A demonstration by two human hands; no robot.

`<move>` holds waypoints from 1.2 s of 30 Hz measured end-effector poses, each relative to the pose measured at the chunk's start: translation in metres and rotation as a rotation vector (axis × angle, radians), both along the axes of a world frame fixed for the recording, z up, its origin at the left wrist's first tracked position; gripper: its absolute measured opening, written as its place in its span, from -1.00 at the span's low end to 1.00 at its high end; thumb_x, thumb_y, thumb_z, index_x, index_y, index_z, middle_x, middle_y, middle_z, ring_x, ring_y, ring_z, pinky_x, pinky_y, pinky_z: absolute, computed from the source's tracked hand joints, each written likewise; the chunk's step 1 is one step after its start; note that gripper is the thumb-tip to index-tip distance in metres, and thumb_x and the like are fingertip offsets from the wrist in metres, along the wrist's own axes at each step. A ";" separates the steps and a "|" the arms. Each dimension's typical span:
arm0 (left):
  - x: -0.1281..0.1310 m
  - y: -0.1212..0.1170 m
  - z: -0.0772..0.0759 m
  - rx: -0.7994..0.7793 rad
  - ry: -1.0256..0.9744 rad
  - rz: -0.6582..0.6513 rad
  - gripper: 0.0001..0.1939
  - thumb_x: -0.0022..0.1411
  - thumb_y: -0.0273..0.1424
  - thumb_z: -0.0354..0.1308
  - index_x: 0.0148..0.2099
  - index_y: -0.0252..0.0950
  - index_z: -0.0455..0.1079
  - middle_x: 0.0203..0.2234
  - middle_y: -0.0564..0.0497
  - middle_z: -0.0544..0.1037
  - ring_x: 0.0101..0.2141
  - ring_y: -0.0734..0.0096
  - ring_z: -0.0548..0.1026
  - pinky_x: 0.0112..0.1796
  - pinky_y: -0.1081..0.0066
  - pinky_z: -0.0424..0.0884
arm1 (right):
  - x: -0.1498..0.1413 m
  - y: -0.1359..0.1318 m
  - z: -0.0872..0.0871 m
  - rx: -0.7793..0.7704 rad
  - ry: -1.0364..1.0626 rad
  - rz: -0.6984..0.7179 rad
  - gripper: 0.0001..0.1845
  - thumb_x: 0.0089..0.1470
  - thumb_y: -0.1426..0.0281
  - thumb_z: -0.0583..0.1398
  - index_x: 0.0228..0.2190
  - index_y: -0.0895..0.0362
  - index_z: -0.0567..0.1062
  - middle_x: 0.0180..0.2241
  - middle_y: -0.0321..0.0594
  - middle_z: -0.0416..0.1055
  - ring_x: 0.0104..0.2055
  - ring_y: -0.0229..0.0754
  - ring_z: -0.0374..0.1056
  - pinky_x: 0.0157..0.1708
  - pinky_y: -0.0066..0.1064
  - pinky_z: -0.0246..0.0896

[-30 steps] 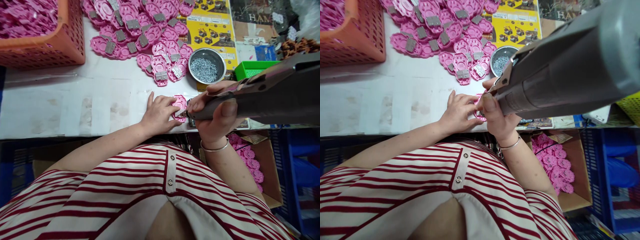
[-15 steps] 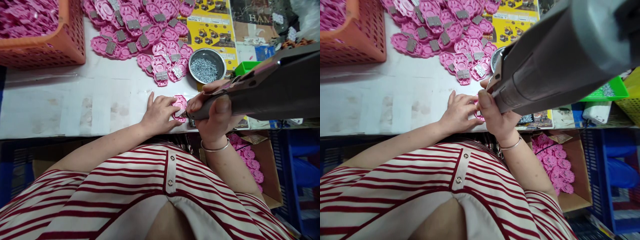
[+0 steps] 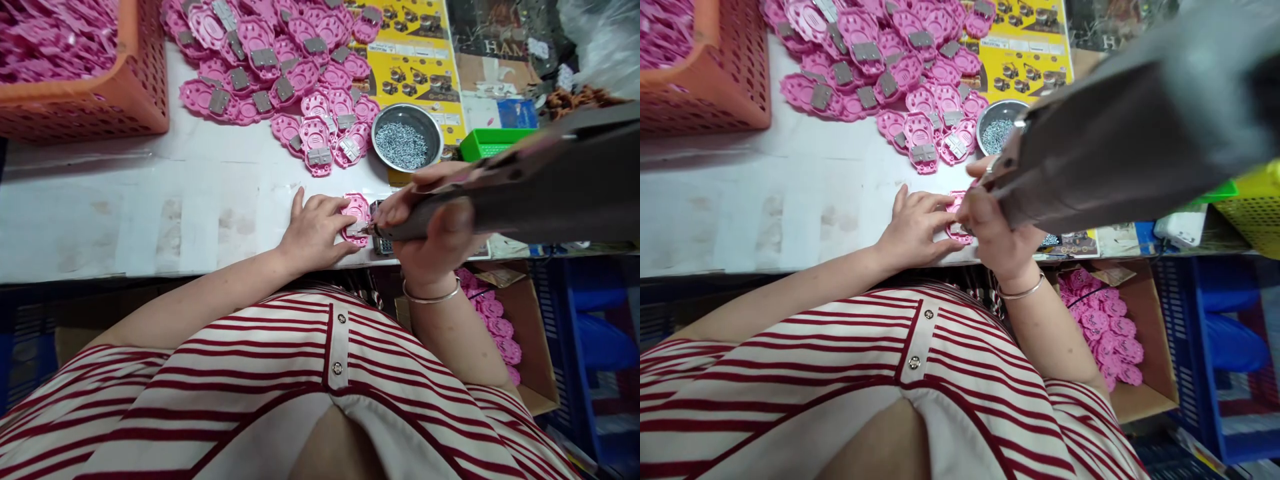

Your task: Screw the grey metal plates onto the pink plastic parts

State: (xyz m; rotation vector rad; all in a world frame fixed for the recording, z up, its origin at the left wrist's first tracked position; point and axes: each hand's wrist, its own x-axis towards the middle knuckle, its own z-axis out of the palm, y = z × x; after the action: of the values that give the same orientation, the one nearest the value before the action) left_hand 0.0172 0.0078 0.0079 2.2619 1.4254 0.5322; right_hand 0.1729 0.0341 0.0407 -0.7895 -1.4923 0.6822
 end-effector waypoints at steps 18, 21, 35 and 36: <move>-0.004 -0.005 -0.006 0.028 -0.020 0.007 -0.56 0.18 -0.06 0.37 0.05 -0.13 0.56 0.17 -0.10 0.49 0.17 -0.04 0.37 0.30 -0.37 -0.10 | 0.031 0.020 -0.005 0.198 0.120 -0.333 -0.57 0.21 -0.10 0.02 -0.22 -0.04 0.38 -0.64 -0.42 0.08 -0.70 -0.37 0.00 -0.67 -0.43 0.02; -0.004 -0.005 -0.006 0.035 -0.025 0.005 -0.56 0.18 -0.06 0.37 0.04 -0.14 0.57 0.17 -0.10 0.49 0.17 -0.05 0.37 0.30 -0.38 -0.11 | 0.032 0.023 -0.006 0.186 0.142 -0.336 -0.57 0.18 -0.11 0.05 -0.24 -0.02 0.35 -0.63 -0.43 0.03 -0.71 -0.39 -0.01 -0.69 -0.43 0.00; -0.003 -0.004 -0.007 0.023 -0.026 0.004 -0.57 0.21 -0.05 0.33 0.04 -0.14 0.55 0.18 -0.09 0.48 0.19 -0.05 0.35 0.31 -0.36 -0.13 | 0.027 0.018 0.013 0.215 0.401 -0.132 -0.71 0.15 0.10 0.23 -0.32 0.05 0.58 -0.69 -0.44 0.17 -0.73 -0.43 0.10 -0.74 -0.54 0.15; -0.003 -0.004 -0.007 0.017 -0.022 0.007 -0.55 0.21 -0.04 0.33 0.06 -0.14 0.54 0.18 -0.09 0.47 0.19 -0.05 0.34 0.31 -0.35 -0.15 | 0.025 0.015 0.017 0.195 0.419 -0.095 -0.70 0.17 0.11 0.21 -0.33 0.06 0.58 -0.69 -0.44 0.18 -0.72 -0.42 0.11 -0.73 -0.54 0.18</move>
State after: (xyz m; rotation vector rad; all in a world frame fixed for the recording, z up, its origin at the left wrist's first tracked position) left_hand 0.0140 0.0036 0.0012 2.2579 1.4233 0.5715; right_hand 0.1983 0.0490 0.0581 -0.5245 -1.1130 0.5782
